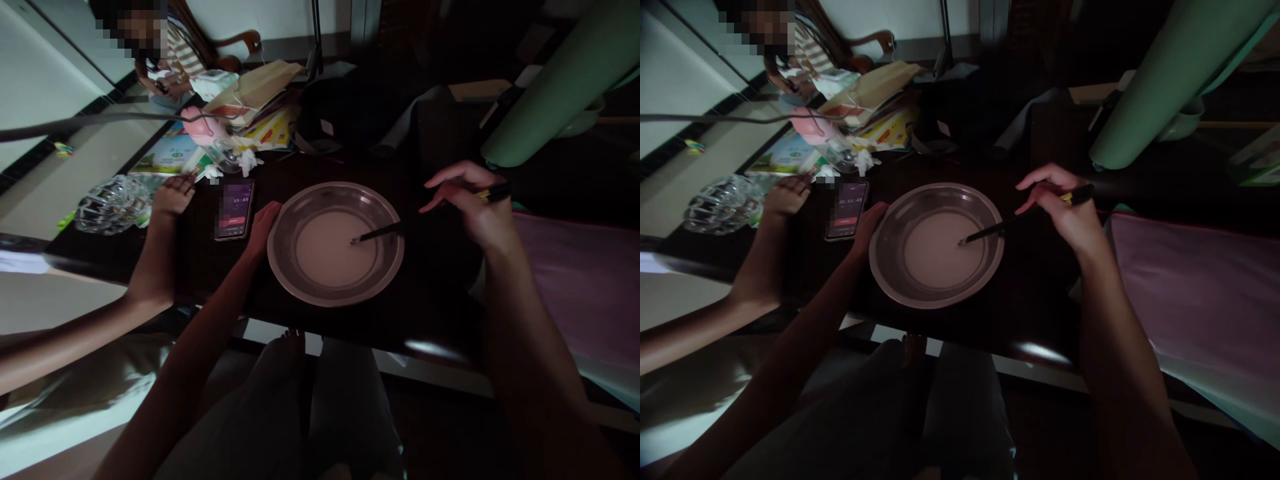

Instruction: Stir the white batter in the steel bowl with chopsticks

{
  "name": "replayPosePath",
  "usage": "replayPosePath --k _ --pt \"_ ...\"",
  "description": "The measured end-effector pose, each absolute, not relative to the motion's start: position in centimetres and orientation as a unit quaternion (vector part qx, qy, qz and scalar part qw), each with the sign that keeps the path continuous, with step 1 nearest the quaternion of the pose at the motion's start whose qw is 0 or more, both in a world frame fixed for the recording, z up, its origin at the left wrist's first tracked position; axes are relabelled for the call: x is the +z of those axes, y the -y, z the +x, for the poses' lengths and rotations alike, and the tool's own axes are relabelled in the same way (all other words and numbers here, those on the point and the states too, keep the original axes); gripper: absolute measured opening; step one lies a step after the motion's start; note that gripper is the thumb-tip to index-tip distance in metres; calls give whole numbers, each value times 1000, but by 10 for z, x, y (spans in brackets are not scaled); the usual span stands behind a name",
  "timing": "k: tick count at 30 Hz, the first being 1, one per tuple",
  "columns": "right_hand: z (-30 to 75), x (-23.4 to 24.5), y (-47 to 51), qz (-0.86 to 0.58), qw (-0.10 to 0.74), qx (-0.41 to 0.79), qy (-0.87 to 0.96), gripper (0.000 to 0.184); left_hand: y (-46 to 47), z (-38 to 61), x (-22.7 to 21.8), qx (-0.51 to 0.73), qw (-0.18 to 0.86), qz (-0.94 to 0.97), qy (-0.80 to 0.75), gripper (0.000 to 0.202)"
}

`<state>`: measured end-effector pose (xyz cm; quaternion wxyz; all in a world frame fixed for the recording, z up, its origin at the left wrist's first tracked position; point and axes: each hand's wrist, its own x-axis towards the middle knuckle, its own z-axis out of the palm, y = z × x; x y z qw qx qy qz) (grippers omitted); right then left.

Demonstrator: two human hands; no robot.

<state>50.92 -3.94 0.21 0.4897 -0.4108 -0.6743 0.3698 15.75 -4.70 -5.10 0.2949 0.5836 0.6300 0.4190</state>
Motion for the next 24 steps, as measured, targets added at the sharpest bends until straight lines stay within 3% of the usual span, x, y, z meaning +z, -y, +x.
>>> replayPosePath --k 6,12,18,24 --pt "496 2 45 -378 414 421 714 11 46 157 -53 421 290 590 -624 32" --pt "509 2 40 -399 486 377 680 23 47 159 -51 424 284 595 -621 32" --pt "499 1 44 -381 403 422 717 10 48 161 -49 419 279 592 -629 32" --pt "509 1 40 -404 479 385 678 23 48 160 -48 406 290 594 -631 31"
